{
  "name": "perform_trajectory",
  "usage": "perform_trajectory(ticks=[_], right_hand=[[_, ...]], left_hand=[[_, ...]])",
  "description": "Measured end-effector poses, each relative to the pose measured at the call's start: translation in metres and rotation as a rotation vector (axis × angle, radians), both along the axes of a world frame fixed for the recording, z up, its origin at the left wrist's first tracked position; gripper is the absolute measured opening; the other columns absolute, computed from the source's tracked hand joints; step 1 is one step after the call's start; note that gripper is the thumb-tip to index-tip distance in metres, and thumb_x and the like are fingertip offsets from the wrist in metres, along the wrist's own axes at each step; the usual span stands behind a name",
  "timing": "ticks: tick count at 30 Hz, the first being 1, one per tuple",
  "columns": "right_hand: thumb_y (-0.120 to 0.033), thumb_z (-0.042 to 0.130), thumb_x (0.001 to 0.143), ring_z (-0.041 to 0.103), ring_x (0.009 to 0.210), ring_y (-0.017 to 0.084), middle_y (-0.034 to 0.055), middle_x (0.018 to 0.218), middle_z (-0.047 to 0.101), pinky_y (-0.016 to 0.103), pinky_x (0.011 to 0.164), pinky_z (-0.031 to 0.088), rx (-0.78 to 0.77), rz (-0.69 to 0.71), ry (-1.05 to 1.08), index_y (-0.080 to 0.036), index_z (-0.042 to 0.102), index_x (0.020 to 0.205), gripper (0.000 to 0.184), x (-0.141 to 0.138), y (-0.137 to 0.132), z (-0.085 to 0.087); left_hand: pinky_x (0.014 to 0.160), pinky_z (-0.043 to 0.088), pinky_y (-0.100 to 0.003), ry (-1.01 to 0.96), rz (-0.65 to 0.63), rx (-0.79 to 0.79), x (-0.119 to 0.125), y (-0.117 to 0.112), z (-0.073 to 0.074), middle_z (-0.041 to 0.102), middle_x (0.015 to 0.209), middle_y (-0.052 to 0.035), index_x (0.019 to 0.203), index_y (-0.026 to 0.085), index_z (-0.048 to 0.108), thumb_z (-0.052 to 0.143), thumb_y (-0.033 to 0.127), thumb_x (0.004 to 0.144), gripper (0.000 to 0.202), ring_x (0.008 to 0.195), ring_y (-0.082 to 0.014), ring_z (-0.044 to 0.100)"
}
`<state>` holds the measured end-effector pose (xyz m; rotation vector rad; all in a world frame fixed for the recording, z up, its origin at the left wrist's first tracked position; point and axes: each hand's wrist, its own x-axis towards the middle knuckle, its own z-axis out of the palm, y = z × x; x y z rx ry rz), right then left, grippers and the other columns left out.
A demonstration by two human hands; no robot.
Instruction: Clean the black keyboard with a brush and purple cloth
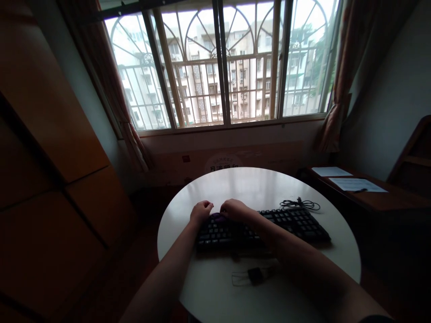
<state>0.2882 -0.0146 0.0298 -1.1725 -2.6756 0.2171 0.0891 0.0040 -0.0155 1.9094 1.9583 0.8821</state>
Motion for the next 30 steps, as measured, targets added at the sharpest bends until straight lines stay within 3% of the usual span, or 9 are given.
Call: perform_trajectory(ticks=[8, 15, 22, 30], right_hand=[[-0.029, 0.056, 0.083, 0.064, 0.076, 0.015, 0.0057, 0.091, 0.075, 0.021, 0.066, 0.041, -0.182, 0.052, 0.142, -0.019, 0.076, 0.098, 0.027, 0.015, 0.017, -0.005], [-0.028, 0.06, 0.078, 0.06, 0.069, 0.014, 0.0031, 0.081, 0.074, 0.02, 0.06, 0.039, -0.27, 0.057, 0.126, -0.018, 0.077, 0.095, 0.026, 0.029, 0.021, 0.004], [-0.027, 0.06, 0.077, 0.06, 0.069, 0.014, 0.0043, 0.082, 0.074, 0.021, 0.058, 0.037, -0.148, 0.005, 0.029, -0.019, 0.078, 0.09, 0.023, 0.022, 0.008, 0.012], [-0.03, 0.058, 0.082, 0.065, 0.084, 0.018, 0.0058, 0.095, 0.074, 0.022, 0.066, 0.041, -0.023, -0.041, -0.076, -0.023, 0.076, 0.096, 0.024, 0.012, 0.004, 0.007]], left_hand=[[0.06, 0.039, -0.024, -0.008, -0.005, -0.016, 0.002, -0.002, 0.002, 0.071, 0.078, -0.0037, 0.084, 0.019, 0.073, 0.054, 0.037, 0.083, 0.026, 0.073, -0.017, 0.062], [0.06, 0.039, -0.024, -0.008, -0.001, -0.03, 0.003, -0.003, 0.004, 0.071, 0.079, -0.0038, 0.084, 0.019, 0.072, 0.054, 0.037, 0.083, 0.026, 0.074, -0.017, 0.062], [0.06, 0.039, -0.024, 0.001, 0.006, -0.03, 0.004, -0.003, 0.004, 0.071, 0.081, -0.0039, 0.085, 0.019, 0.073, 0.054, 0.038, 0.083, 0.026, 0.075, -0.0171, 0.063], [0.061, 0.04, -0.024, 0.006, 0.011, -0.029, 0.003, -0.004, 0.004, 0.072, 0.082, -0.0043, 0.086, 0.019, 0.073, 0.054, 0.038, 0.084, 0.027, 0.075, -0.0174, 0.063]])
